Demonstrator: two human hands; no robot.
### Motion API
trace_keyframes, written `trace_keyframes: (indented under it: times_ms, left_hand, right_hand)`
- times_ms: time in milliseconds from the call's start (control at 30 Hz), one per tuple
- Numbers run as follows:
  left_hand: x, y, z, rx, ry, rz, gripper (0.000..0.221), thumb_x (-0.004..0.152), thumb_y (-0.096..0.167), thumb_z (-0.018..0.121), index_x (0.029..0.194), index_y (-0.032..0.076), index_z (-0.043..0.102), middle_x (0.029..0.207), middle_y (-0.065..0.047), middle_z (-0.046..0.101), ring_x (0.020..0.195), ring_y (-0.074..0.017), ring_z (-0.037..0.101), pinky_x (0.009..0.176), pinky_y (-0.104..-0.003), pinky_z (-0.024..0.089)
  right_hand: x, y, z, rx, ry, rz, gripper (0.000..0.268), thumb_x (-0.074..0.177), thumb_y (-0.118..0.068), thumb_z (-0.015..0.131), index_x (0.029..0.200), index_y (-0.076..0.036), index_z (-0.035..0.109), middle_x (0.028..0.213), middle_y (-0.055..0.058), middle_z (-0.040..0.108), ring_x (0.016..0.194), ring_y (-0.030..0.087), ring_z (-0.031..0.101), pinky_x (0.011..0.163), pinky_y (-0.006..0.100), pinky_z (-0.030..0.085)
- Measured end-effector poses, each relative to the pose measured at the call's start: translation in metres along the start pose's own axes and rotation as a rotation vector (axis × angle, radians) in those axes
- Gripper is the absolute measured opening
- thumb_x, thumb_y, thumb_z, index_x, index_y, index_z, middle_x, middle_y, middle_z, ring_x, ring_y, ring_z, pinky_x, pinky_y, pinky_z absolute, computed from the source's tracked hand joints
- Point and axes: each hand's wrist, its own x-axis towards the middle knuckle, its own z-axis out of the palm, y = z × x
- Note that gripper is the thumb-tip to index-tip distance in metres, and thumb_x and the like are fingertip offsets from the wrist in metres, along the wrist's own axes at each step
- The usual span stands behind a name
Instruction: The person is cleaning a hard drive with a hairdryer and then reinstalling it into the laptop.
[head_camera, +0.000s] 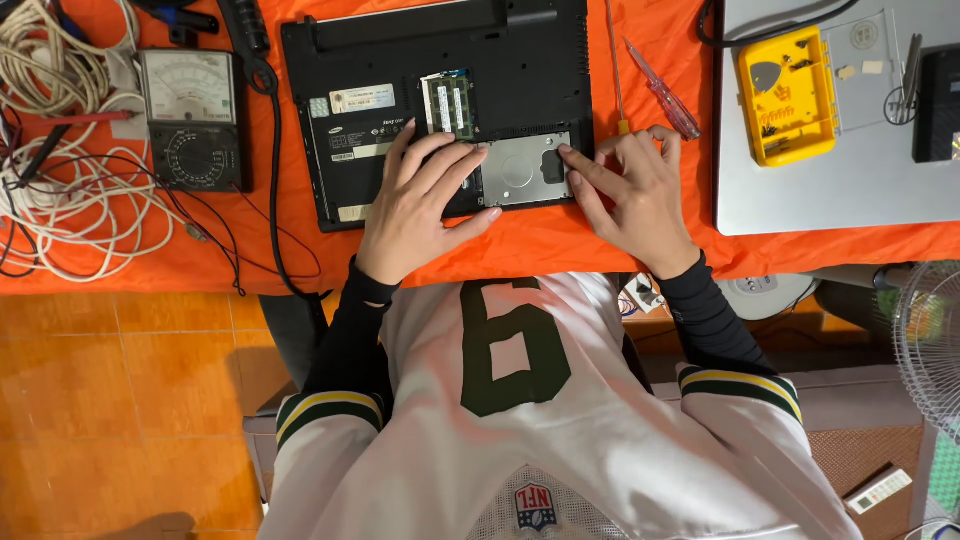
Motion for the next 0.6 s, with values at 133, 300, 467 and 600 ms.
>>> trace_keyframes:
  times_ms: [133, 300, 467, 600]
  left_hand:
    - [-0.0009, -0.0016, 0.001, 0.042, -0.038, 0.013, 0.057, 0.095, 0.045, 0.077, 0.133, 0.004, 0.068, 0.131, -0.006, 0.065, 0.133, -0.0248, 0.051, 0.124, -0.057, 0.029]
    - [0.0003, -0.0015, -0.0005, 0.02, -0.053, 0.011, 0.051, 0.097, 0.042, 0.076, 0.13, 0.004, 0.07, 0.13, -0.006, 0.065, 0.132, -0.0254, 0.052, 0.125, -0.058, 0.028]
    - [0.0008, -0.0054, 0.0031, 0.054, -0.053, 0.037, 0.042, 0.1, 0.037, 0.074, 0.129, 0.006, 0.071, 0.129, -0.003, 0.066, 0.128, -0.0241, 0.053, 0.125, -0.058, 0.027]
    - [-0.0008, -0.0037, 0.008, 0.126, -0.029, 0.067, 0.038, 0.102, 0.036, 0.072, 0.126, 0.006, 0.071, 0.128, -0.005, 0.066, 0.128, -0.0234, 0.055, 0.124, -0.053, 0.03]
  right_hand:
    - [-0.0019, 0.0002, 0.0012, -0.002, -0.017, 0.022, 0.025, 0.101, -0.016, 0.076, 0.126, -0.012, 0.08, 0.093, 0.004, 0.05, 0.089, 0.021, 0.05, 0.094, 0.04, 0.032]
    - [-0.0008, 0.0004, -0.0001, -0.047, -0.022, -0.002, 0.025, 0.101, -0.018, 0.077, 0.126, -0.013, 0.081, 0.093, 0.003, 0.05, 0.09, 0.021, 0.05, 0.095, 0.04, 0.032]
    - [-0.0003, -0.0012, -0.0005, -0.067, 0.002, -0.007, 0.025, 0.1, -0.018, 0.077, 0.124, -0.014, 0.081, 0.093, 0.003, 0.05, 0.091, 0.022, 0.051, 0.097, 0.042, 0.032]
    - [-0.0057, -0.0032, -0.0024, -0.031, 0.045, -0.006, 0.024, 0.098, -0.016, 0.076, 0.122, -0.013, 0.081, 0.091, 0.003, 0.051, 0.089, 0.021, 0.052, 0.099, 0.043, 0.035]
